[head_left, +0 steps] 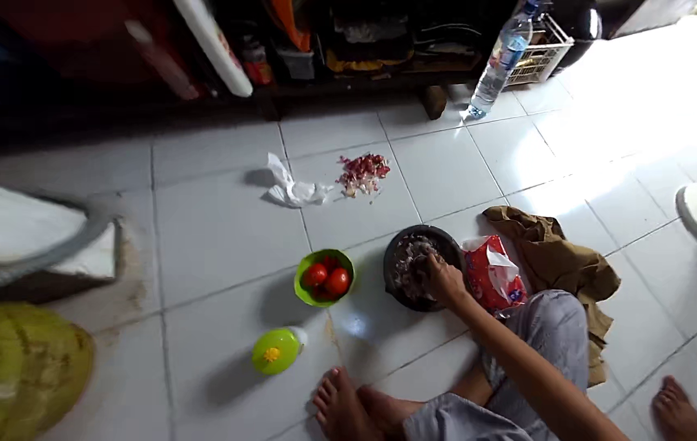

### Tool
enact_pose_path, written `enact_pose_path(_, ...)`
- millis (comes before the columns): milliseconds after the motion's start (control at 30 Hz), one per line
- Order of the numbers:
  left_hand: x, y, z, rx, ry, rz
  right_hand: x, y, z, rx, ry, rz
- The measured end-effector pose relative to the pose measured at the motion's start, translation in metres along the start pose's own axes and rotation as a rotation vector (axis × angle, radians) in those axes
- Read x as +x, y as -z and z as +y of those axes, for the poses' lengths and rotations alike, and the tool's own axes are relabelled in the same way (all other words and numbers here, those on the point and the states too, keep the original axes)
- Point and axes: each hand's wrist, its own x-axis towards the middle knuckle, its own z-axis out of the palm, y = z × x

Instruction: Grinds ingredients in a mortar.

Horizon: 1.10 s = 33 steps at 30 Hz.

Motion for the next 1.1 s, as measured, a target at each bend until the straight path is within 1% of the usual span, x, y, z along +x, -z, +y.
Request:
enact_pose_path(67, 0.002, 0.008, -0.002, 0.094, -0.09, 0.0, 0.004, 0.015, 0.0, 0.106, 0.003, -0.007)
enact_pose_path(133, 0.001, 0.001, -0.007, 0.123, -0.072, 0.038, 0.008, 0.028, 0.004, 0.141, -0.001, 0.039)
enact_pose_path(200, 0.004, -0.004, -0.006, 0.096, -0.023, 0.051, 0.015, 0.036, 0.007, 0.14, -0.013, 0.109)
enact_pose_path(267, 0.006, -0.007, -0.008, 0.042, 0.026, 0.053, 0.021, 0.025, 0.014, 0.112, -0.012, 0.106)
enact_pose_path(333, 0.006, -0.006, -0.009, 0.036, 0.041, 0.029, 0.01, 0.002, 0.014, 0.029, 0.012, 0.065)
enact_pose_path(400, 0.002, 0.01, -0.001, 0.086, -0.007, -0.046, -0.005, -0.016, 0.005, -0.069, 0.037, 0.049)
enact_pose_path(467, 0.001, 0.018, 0.001, 0.13, -0.065, -0.09, -0.001, -0.008, -0.003, -0.07, 0.039, 0.074)
enact_pose_path(500, 0.001, 0.013, -0.002, 0.131, -0.069, -0.064, 0.006, 0.002, -0.004, -0.038, 0.037, 0.083)
enact_pose_path(567, 0.001, -0.002, -0.007, 0.117, -0.026, 0.015, 0.016, 0.019, -0.004, -0.006, 0.008, 0.038)
enact_pose_path(600, 0.0, 0.001, -0.005, 0.13, -0.014, 0.0, 0.015, 0.017, -0.002, -0.002, -0.008, 0.012)
enact_pose_path(667, 0.001, 0.011, 0.0, 0.144, -0.01, -0.084, 0.001, 0.0, 0.0, -0.018, -0.009, -0.006)
enact_pose_path(733, 0.007, 0.016, 0.002, 0.148, -0.038, -0.089, -0.013, -0.015, -0.003, -0.035, 0.024, 0.04)
enact_pose_path(800, 0.008, 0.006, 0.002, 0.099, -0.008, 0.0, -0.007, -0.006, 0.002, -0.005, 0.055, 0.072)
enact_pose_path(900, 0.005, -0.002, -0.002, 0.086, 0.002, 0.061, 0.034, 0.034, 0.026, 0.189, 0.1, -0.016)
enact_pose_path(933, 0.005, -0.002, -0.005, 0.087, 0.009, 0.065, 0.038, 0.038, 0.035, 0.187, 0.1, -0.026)
enact_pose_path(1000, 0.008, 0.0, -0.005, 0.023, 0.047, 0.082, 0.024, 0.034, 0.043, 0.089, 0.066, -0.037)
enact_pose_path(1067, 0.008, 0.001, -0.001, -0.016, 0.049, 0.072, -0.005, 0.012, 0.041, -0.06, 0.053, -0.012)
enact_pose_path(1100, 0.007, 0.0, -0.001, 0.01, 0.025, 0.071, -0.017, 0.001, 0.035, -0.129, 0.067, 0.003)
